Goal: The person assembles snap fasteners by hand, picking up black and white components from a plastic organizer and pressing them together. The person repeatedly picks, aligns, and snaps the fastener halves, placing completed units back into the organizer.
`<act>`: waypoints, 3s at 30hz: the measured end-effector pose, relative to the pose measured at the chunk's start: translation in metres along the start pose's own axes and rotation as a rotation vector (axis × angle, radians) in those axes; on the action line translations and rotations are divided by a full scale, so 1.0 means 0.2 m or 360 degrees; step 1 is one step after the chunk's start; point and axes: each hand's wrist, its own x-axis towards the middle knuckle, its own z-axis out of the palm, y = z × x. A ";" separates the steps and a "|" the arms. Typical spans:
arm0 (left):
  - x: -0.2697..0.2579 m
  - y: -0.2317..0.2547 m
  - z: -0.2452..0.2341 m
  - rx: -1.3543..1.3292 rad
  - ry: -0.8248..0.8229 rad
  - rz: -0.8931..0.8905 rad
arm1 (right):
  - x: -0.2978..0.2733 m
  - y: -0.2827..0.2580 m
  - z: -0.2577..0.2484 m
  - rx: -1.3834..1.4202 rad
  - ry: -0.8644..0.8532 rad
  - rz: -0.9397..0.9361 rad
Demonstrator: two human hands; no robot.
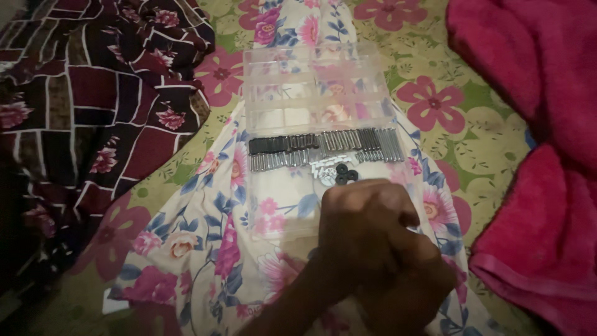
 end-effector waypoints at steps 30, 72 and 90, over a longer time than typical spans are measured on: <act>-0.12 -0.05 0.04 0.0642 0.0617 0.0186 | 0.07 -0.05 0.08 0.1145 -0.0347 0.0813; -1.28 -0.41 -0.92 0.1607 -0.0374 -0.0669 | 0.12 0.73 -0.77 -0.1153 -0.0560 0.0938; -1.23 -0.35 -0.91 0.1637 -0.0478 -0.0765 | -0.16 0.31 -0.66 -0.1139 -0.0335 0.1071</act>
